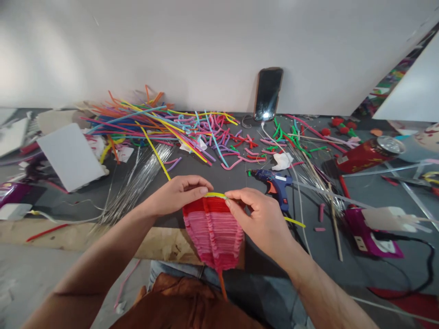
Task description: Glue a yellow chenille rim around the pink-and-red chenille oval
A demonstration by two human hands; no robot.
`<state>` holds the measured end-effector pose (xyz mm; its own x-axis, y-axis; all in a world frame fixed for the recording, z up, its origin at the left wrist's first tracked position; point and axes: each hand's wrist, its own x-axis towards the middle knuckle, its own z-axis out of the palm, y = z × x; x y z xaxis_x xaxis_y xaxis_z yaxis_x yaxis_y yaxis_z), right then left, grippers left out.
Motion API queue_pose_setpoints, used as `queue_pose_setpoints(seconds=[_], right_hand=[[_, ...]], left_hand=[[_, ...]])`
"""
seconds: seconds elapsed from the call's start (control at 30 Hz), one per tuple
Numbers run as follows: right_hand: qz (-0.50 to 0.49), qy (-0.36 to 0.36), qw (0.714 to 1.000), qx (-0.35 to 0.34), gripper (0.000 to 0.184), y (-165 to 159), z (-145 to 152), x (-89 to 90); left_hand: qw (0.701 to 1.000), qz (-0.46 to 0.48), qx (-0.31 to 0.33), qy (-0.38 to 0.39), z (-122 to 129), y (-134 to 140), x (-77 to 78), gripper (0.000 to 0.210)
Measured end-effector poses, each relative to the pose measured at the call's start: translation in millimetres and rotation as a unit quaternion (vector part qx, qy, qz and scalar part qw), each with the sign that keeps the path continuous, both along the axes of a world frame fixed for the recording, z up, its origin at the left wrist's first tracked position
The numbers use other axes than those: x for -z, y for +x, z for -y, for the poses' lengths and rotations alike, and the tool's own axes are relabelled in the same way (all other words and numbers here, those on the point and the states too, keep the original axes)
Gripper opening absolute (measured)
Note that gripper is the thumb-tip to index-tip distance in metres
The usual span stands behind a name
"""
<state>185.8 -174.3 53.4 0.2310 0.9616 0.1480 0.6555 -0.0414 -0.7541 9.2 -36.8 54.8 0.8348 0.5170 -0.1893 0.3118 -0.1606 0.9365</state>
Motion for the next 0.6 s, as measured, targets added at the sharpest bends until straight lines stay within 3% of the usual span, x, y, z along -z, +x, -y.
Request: queue_pose_setpoints(seconds=[0.27,0.6], right_hand=[[0.063,0.067,0.995,-0.024,0.014,-6.7,-0.1,-0.7],[0.077,0.077,0.994,-0.007,0.014,-9.4,2.5,1.8]], left_hand=[[0.998,-0.025,0.06,0.0,-2.9,4.9,-12.8,0.02],[0.998,-0.001,0.063,0.007,-1.5,-1.5,-7.0,0.027]])
